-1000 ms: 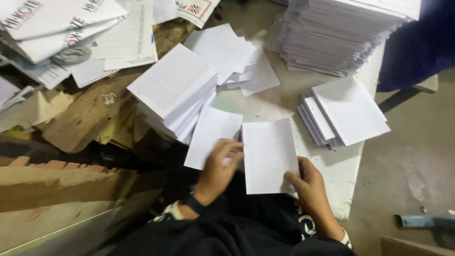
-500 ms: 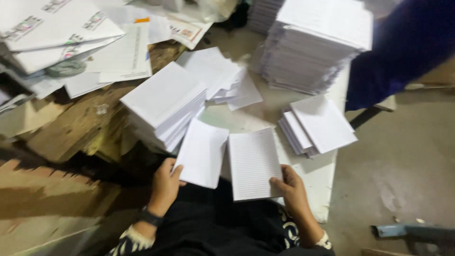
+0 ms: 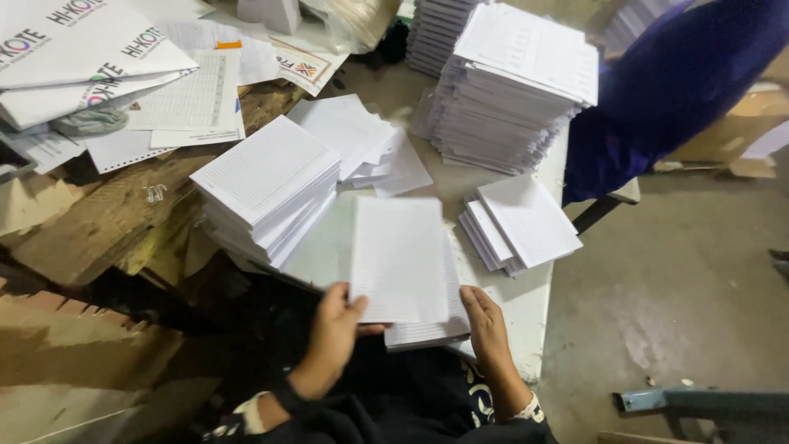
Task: Counting and sorting stacks of printed lined paper on a workbench.
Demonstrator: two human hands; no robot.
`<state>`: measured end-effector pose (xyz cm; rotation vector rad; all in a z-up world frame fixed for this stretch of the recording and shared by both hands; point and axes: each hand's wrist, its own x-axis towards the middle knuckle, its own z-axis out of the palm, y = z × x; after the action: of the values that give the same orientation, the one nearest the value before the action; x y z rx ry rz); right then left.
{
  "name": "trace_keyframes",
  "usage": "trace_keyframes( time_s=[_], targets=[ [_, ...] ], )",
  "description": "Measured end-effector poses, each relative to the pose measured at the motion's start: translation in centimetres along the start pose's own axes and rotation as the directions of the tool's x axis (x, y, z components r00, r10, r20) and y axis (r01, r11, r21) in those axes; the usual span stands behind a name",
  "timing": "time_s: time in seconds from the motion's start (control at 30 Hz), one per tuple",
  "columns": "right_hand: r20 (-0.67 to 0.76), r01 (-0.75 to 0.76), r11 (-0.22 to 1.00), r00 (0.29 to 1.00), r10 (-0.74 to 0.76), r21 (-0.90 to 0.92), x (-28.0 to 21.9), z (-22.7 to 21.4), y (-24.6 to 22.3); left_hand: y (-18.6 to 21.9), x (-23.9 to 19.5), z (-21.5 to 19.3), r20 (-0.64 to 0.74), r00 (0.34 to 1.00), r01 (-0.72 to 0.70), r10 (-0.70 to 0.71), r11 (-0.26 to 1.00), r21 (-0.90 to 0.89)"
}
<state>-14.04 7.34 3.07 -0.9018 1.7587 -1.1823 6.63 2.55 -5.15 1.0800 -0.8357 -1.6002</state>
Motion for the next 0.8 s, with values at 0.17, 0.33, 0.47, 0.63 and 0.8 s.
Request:
trace_keyframes(
  time_s=[0.17,0.33,0.47,0.63,0.8],
  targets=[
    [0.101,-0.158,0.969,0.985,0.141,0.19,0.0,-0.5,0.8,-1.0,-1.6,3.9,0.046,0.979,0.193,-0.2,0.973,0.129],
    [0.123,-0.134,0.971,0.986,0.111,0.197,-0.5,-0.6,1.7,3.9,-3.0,3.0,0.155,0.945,0.209,-0.288,0.896,0.393],
    [0.149,-0.076,0.976,0.988,0.046,0.203,-0.1,-2.3,1.4,7.3,-0.5,0.6,0.34,0.923,-0.382,0.182,0.321,0.867],
    [0.34,-0.106,0.977,0.94,0.037,0.185,-0.1,-4.2,-1.6,11.1,2.7,0.6,0.438,0.8,-0.571,0.409,0.298,0.765],
    [0.247,-0.265,0.9,0.951,0.184,0.347,0.8,-4.7,0.3,6.2,3.7,-0.1,0.456,0.824,0.186,-0.336,0.921,0.342]
  ],
)
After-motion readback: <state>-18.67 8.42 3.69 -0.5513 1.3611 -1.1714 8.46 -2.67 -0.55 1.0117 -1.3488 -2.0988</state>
